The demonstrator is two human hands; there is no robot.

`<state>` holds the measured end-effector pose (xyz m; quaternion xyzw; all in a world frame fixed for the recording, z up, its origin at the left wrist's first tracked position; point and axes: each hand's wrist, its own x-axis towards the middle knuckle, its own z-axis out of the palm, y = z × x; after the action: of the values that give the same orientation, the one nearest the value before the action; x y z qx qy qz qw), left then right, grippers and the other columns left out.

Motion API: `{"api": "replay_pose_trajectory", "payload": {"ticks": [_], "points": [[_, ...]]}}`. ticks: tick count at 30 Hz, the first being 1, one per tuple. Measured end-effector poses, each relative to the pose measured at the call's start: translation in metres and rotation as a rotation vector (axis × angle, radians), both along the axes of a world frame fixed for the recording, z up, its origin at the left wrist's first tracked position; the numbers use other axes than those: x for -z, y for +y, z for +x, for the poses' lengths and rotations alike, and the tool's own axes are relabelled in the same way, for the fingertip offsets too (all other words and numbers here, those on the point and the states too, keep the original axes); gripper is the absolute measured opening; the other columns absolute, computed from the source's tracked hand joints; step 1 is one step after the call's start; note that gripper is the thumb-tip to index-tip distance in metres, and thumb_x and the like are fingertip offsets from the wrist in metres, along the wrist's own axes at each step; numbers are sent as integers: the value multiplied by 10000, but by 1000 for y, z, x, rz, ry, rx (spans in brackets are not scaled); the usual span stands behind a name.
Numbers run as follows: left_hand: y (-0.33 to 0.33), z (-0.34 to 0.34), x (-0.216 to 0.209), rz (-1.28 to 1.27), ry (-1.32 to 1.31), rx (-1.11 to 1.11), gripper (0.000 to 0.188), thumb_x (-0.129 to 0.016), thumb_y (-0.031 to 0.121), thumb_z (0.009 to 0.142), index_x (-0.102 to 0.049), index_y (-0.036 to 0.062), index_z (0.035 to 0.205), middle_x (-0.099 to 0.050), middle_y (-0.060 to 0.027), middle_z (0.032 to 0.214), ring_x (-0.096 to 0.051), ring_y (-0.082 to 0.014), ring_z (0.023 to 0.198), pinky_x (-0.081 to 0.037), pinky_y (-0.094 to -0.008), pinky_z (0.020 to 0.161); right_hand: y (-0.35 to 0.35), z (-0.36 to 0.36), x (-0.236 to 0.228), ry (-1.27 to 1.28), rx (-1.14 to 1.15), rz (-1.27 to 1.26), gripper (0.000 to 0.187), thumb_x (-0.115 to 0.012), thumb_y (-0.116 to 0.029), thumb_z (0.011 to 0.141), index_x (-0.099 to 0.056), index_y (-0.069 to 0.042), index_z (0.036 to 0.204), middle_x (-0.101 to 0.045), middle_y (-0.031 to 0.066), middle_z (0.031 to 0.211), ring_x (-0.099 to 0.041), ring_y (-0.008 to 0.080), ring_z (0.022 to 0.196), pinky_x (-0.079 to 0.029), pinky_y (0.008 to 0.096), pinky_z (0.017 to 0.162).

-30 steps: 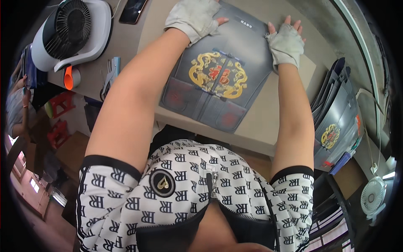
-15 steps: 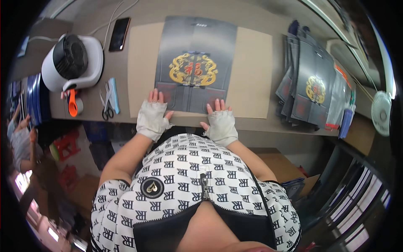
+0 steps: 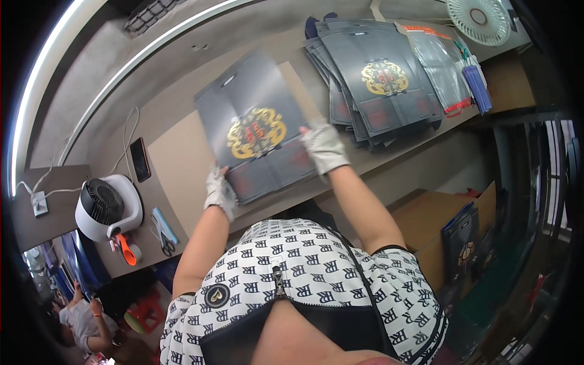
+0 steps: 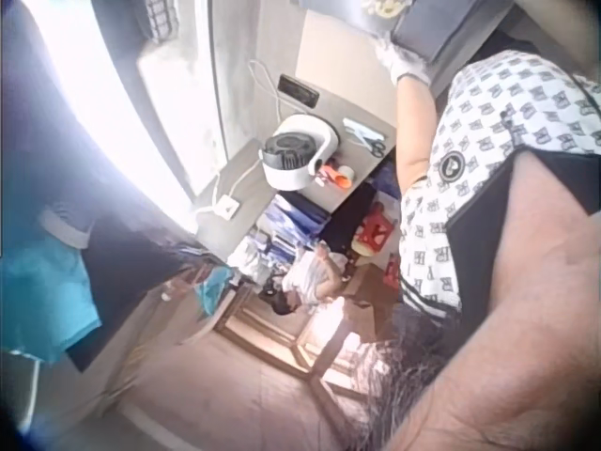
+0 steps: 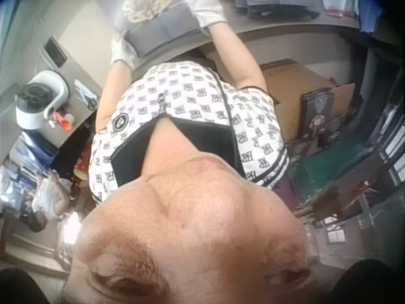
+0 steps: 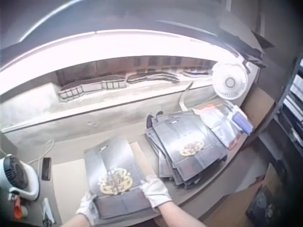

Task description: The person folds printed cardboard packaging sheets along crease lines by hand and places them onto a stack on the table.

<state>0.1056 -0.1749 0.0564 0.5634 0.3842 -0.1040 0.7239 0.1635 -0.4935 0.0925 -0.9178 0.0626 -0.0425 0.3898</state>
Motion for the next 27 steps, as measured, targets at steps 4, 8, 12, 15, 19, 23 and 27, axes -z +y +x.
{"api": "replay_pose_trajectory", "payload": {"ticks": [4, 8, 12, 15, 19, 23, 27], "points": [[-95, 60, -50, -125, -105, 169, 701, -586, 404, 1062, -344, 101, 1646, -471, -114, 1600, -427, -284, 1467, -361, -484, 1187, -106, 24, -57, -133, 47, -255, 275, -726, -332, 960, -639, -74, 923, -658, 207, 882, -634, 441, 805, -502, 519, 682], [-175, 117, -49, 80, -317, 706, 680, -666, 275, 1041, -374, 83, 1624, -571, -100, 1495, -585, -224, 1265, -468, -393, 1044, -204, 48, -87, -229, 234, -598, 419, -744, -401, 934, -727, -43, 1152, -720, 261, 1110, -689, 443, 1056, -554, 511, 905], [-206, 115, -44, -35, -329, 781, 692, -681, 360, 1045, -400, 51, 1598, -686, -81, 1331, -648, -147, 1112, -480, -289, 903, -215, 70, -65, 180, 250, -606, 709, -701, -544, 928, -591, -89, 1460, -610, 257, 1436, -600, 451, 1299, -498, 522, 1076], [-211, 99, -15, -361, 10, 516, 776, -522, 582, 1080, -428, -21, 1560, -642, -193, 1384, -658, -246, 1231, -544, -369, 1004, -226, 74, -19, 378, 81, -737, 827, -674, -610, 920, -493, -110, 1554, -453, 255, 1600, -493, 473, 1418, -440, 556, 1144], [-98, 47, -3, -119, -6, 647, 836, -584, 581, 1042, -381, -17, 1590, -609, -219, 1431, -613, -315, 1307, -514, -415, 1068, -248, 65, 11, 226, 25, -721, 874, -680, -618, 906, -454, -125, 1591, -383, 239, 1658, -399, 476, 1490, -352, 555, 1215], [39, -7, 49, 1292, -356, 742, 908, -711, 385, 965, -263, -16, 1645, -548, -303, 1498, -548, -467, 1364, -452, -492, 1153, -253, 67, 5, -144, 6, -769, 704, -721, -413, 943, -535, -59, 1522, -529, 234, 1553, -434, 440, 1471, -386, 487, 1197], [149, -72, 43, 1652, -85, 291, 886, -677, 383, 951, -291, -47, 1622, -526, -337, 1497, -527, -474, 1381, -431, -486, 1168, -112, 38, 1, -164, -201, -741, 586, -709, -278, 949, -587, 29, 1433, -606, 196, 1479, -517, 381, 1414, -419, 457, 1178]]}}
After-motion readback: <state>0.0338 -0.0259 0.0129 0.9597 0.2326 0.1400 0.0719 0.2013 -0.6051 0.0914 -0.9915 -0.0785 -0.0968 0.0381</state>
